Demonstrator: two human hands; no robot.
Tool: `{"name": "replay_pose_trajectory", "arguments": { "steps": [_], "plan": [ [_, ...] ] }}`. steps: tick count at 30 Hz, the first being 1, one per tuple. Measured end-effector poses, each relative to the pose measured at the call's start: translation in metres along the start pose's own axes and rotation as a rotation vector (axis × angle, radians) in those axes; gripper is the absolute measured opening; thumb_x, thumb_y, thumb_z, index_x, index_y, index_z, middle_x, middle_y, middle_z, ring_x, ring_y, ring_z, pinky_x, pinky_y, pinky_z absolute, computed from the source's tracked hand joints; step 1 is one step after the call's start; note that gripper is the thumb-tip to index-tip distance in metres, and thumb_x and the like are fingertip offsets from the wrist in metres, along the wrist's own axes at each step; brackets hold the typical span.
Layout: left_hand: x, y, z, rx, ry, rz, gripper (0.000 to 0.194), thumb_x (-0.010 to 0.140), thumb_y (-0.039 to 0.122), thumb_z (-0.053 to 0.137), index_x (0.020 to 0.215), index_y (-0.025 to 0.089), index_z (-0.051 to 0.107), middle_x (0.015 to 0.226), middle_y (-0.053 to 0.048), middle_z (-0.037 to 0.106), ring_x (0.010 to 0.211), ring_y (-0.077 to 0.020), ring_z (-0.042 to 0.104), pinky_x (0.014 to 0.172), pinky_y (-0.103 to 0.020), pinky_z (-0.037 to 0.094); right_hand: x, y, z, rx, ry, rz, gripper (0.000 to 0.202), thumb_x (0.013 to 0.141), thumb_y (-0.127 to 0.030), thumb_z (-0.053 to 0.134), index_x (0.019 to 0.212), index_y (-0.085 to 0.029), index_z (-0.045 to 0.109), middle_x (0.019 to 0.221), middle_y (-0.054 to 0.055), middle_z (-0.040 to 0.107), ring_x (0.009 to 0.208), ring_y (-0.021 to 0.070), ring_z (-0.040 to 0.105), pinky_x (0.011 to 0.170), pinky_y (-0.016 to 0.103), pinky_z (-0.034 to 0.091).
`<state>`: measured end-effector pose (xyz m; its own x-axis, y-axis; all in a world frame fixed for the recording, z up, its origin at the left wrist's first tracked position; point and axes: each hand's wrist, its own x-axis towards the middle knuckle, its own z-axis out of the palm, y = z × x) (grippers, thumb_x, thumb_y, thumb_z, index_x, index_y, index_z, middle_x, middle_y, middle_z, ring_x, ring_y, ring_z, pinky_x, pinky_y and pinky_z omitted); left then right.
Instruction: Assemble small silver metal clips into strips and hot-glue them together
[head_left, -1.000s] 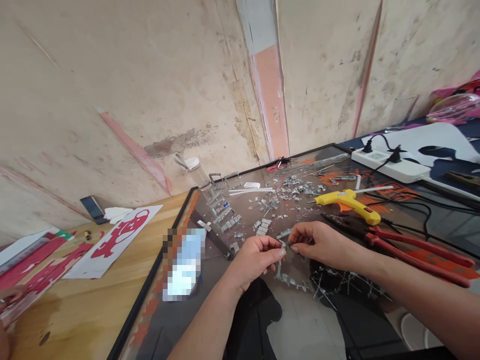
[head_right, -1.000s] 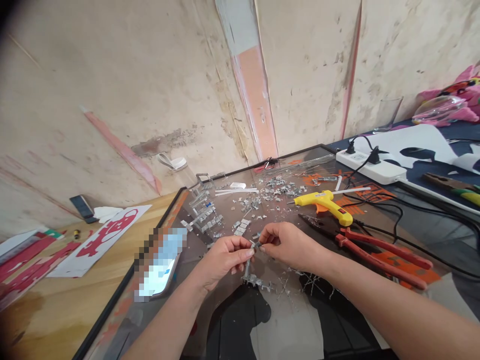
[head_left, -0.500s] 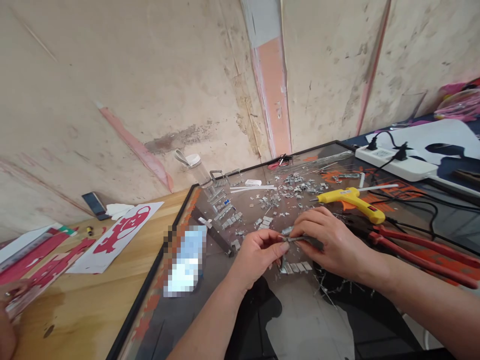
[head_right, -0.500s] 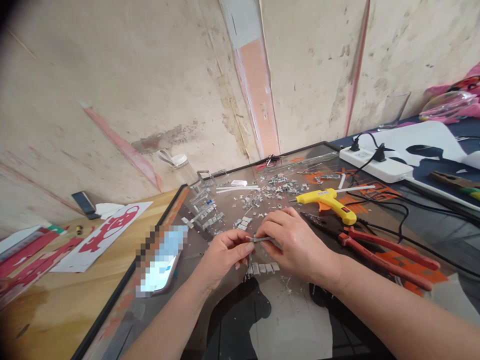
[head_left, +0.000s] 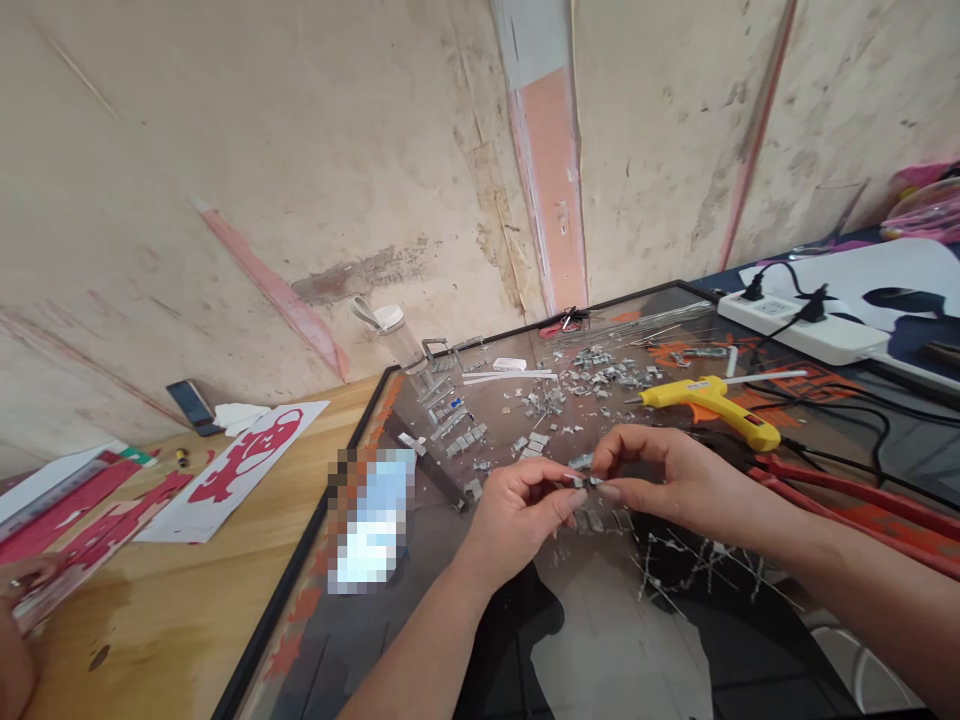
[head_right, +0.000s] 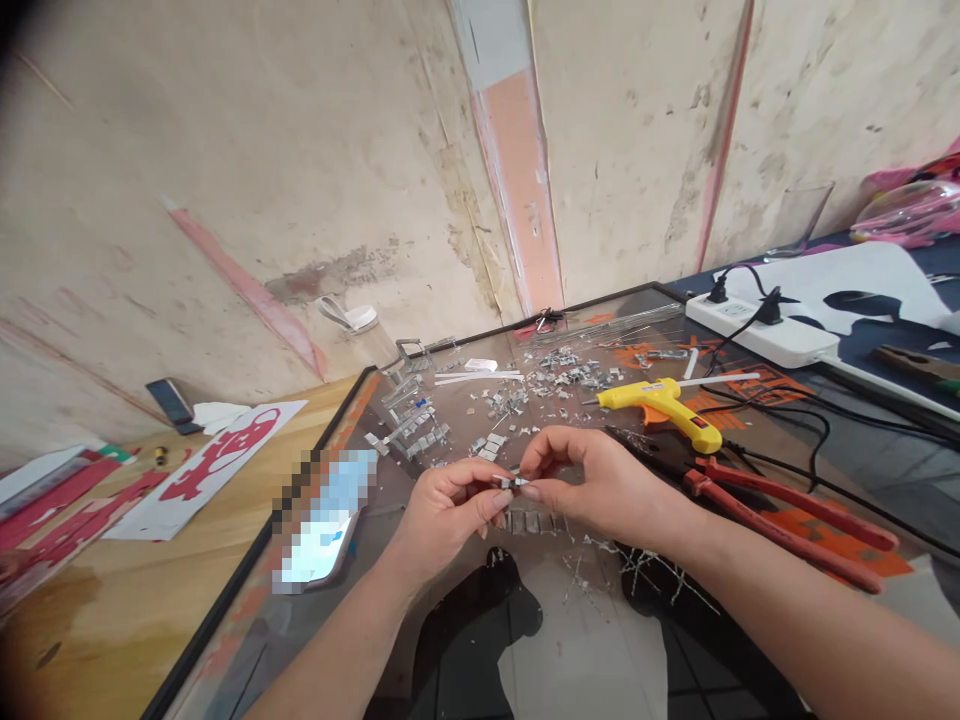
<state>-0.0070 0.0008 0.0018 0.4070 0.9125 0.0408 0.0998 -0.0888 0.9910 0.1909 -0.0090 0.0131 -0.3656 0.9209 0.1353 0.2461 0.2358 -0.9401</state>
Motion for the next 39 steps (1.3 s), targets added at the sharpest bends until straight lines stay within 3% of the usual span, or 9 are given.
{"name": "replay_pose_trajectory", "arguments": {
  "steps": [6,14,25,32,39],
  "plan": [
    [0.001,-0.003,0.0,-0.018,0.016,-0.028,0.017,0.073,0.027,0.069,0.085,0.015,0.068,0.062,0.0,0.059,0.053,-0.0092,0.055,0.047,-0.018,0.043,0.002,0.006,-0.001,0.228,-0.098,0.11,0.026,0.075,-0.041,0.066,0.083,-0.017,0.057,0.076,0.0,0.059,0.067,0.0114,0.051,0.059,0.023,0.039],
    [0.001,-0.007,0.002,-0.053,0.004,-0.13,0.019,0.071,0.03,0.072,0.079,0.014,0.066,0.055,0.002,0.059,0.047,-0.0073,0.052,0.047,-0.018,0.042,0.003,0.005,-0.004,-0.04,0.059,0.1,0.018,0.074,-0.036,0.063,0.077,-0.019,0.065,0.074,0.0,0.065,0.07,0.015,0.055,0.065,0.025,0.041],
    [0.002,-0.002,0.001,-0.181,-0.053,-0.204,0.032,0.063,0.037,0.077,0.078,0.012,0.064,0.066,-0.003,0.066,0.045,-0.0056,0.052,0.045,-0.018,0.041,0.005,0.003,-0.005,-0.101,0.055,0.1,0.02,0.072,-0.039,0.062,0.075,-0.019,0.067,0.07,0.0,0.065,0.065,0.0152,0.056,0.059,0.025,0.042],
    [0.003,-0.001,-0.003,-0.18,-0.061,-0.207,0.028,0.067,0.034,0.076,0.078,0.011,0.065,0.071,-0.004,0.068,0.046,-0.0047,0.052,0.046,-0.017,0.04,0.006,0.009,-0.023,-0.057,0.114,0.09,0.023,0.075,-0.042,0.065,0.081,-0.019,0.065,0.073,0.0,0.062,0.064,0.0129,0.052,0.058,0.024,0.041],
    [0.002,-0.002,-0.002,-0.173,-0.104,-0.179,0.03,0.07,0.034,0.073,0.088,0.014,0.06,0.076,-0.002,0.064,0.05,-0.0064,0.055,0.044,-0.017,0.041,0.007,0.006,-0.013,0.078,-0.02,0.136,0.023,0.074,-0.04,0.064,0.084,-0.019,0.062,0.072,-0.002,0.058,0.062,0.0105,0.048,0.057,0.023,0.039]
  ]
}}
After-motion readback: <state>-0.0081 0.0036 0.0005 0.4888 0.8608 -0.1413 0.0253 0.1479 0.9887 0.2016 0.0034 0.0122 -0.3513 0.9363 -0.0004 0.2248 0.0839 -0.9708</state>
